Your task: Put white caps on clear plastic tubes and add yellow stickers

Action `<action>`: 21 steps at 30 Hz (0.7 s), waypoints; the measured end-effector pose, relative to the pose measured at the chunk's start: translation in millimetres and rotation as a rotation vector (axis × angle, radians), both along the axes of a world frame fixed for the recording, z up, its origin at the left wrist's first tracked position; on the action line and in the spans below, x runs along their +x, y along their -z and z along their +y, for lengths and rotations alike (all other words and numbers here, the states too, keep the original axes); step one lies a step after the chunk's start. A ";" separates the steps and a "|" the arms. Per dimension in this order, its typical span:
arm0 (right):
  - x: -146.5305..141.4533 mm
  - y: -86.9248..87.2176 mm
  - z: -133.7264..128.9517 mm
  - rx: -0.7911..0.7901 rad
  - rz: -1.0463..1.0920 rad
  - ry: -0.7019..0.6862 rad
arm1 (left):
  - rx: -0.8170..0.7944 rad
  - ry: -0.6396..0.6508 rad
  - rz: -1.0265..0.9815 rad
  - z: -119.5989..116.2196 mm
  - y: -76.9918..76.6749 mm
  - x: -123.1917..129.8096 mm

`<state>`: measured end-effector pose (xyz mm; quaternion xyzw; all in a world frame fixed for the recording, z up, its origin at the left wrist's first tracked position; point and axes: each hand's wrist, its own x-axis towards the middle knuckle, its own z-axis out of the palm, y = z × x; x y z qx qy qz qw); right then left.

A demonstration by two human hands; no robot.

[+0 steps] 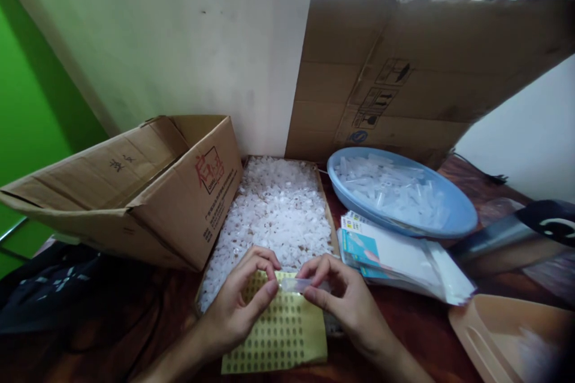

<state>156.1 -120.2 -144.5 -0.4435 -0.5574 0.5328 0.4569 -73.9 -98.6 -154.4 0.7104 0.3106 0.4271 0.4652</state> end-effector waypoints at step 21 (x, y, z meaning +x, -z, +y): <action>-3.1 5.0 -1.6 0.015 0.075 -0.048 | 0.005 0.008 0.024 -4.7 -6.9 3.2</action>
